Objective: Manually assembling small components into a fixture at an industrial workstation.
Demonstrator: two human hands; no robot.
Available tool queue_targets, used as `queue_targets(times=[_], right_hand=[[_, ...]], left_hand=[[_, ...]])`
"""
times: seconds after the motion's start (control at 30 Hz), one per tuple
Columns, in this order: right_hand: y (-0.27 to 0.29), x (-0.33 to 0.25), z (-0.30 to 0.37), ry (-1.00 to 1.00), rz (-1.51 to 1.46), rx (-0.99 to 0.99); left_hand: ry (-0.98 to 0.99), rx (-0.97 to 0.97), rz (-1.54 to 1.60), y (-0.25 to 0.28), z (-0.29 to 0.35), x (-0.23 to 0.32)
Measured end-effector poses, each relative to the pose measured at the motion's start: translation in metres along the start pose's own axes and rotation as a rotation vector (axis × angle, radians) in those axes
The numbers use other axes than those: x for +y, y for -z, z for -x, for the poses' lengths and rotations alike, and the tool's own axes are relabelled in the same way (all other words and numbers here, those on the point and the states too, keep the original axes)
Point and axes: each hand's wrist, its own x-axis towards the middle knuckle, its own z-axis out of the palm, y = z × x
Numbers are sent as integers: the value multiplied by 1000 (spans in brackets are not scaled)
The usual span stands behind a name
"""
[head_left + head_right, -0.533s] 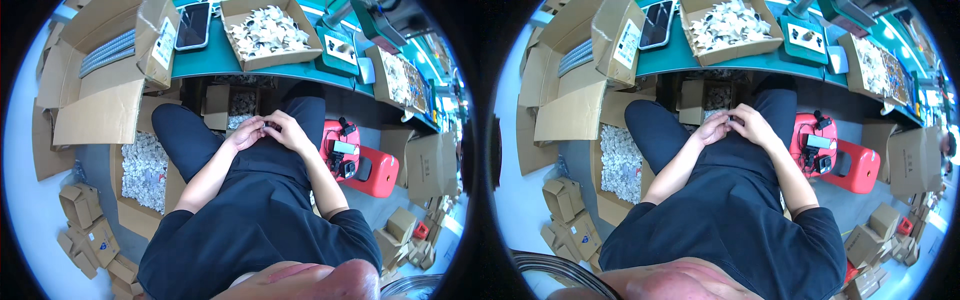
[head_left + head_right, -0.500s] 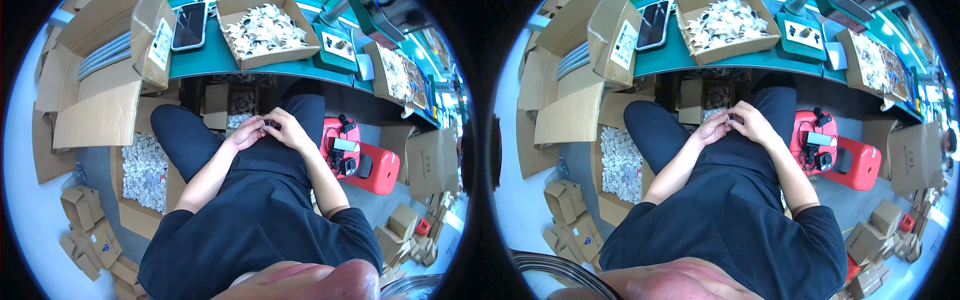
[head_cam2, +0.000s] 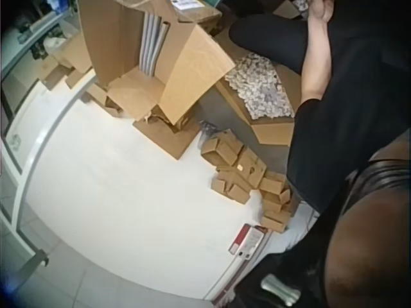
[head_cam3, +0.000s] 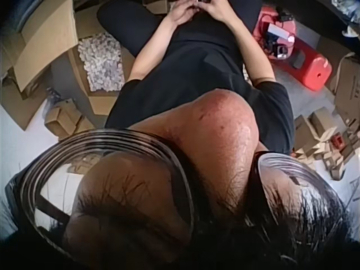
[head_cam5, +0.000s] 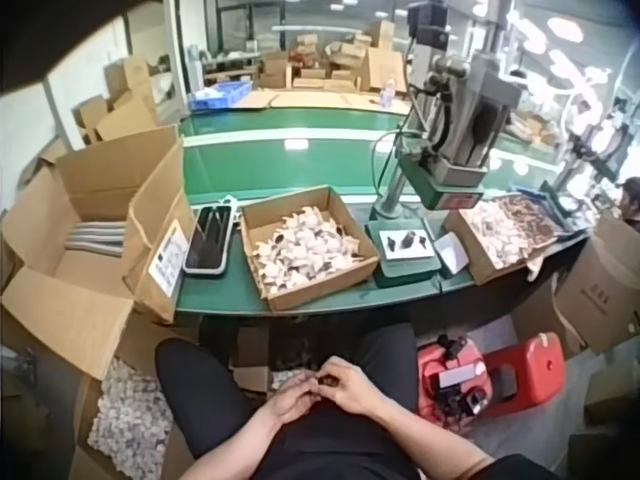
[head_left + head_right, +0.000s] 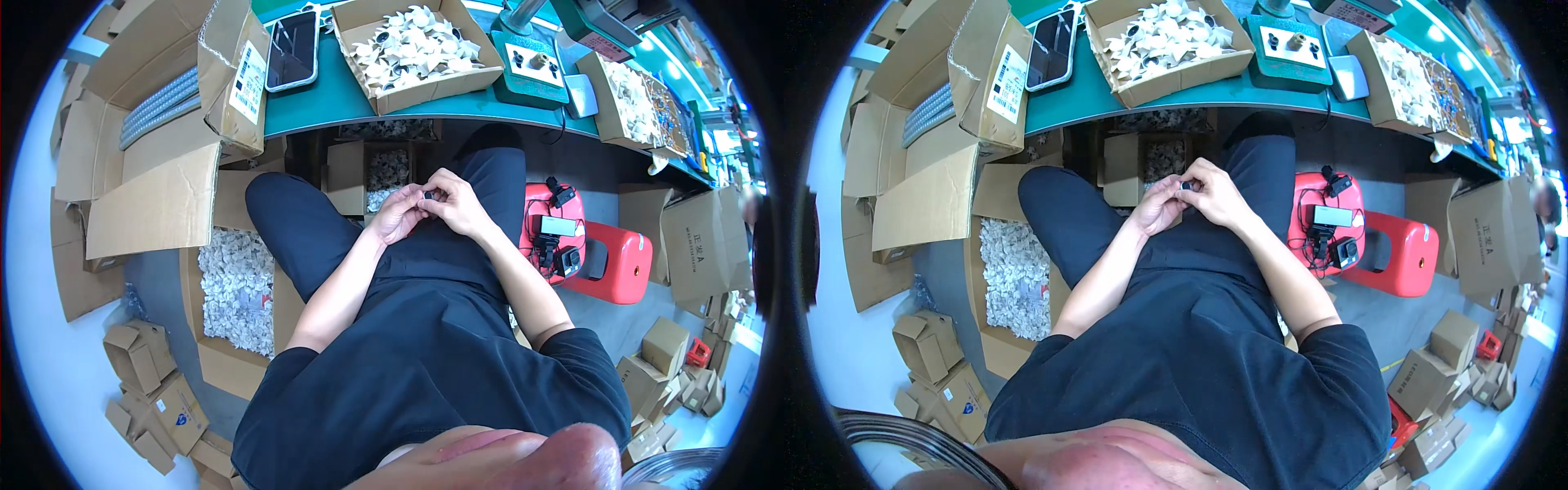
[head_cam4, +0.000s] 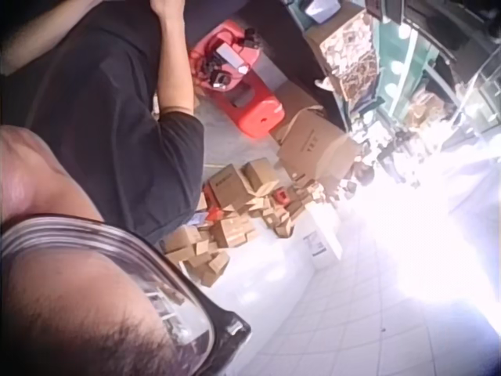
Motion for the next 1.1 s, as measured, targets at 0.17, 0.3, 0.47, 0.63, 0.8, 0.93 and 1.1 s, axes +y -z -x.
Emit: queue_targets(times=[0.17,0.3,0.47,0.63,0.8,0.93,1.1], right_hand=[[-5,9,-2,-122,-183,22],[-10,22,-3,-115,-235,4],[-10,30,-4,-90,-197,-11],[-12,28,-6,-131,-319,-30],[2,23,-7,-283,-468,-32],[2,15,3,-352,-576,-113],[-9,36,29,-480,-1524,-68]], left_hand=[[-2,36,-8,-3,1,-1],[6,68,10,-7,1,0],[-3,41,-24,-5,1,0],[-26,47,-12,1,0,0],[-32,0,-31,-3,2,2],[-13,7,-44,-8,7,-3],[20,82,5,-9,4,-6]])
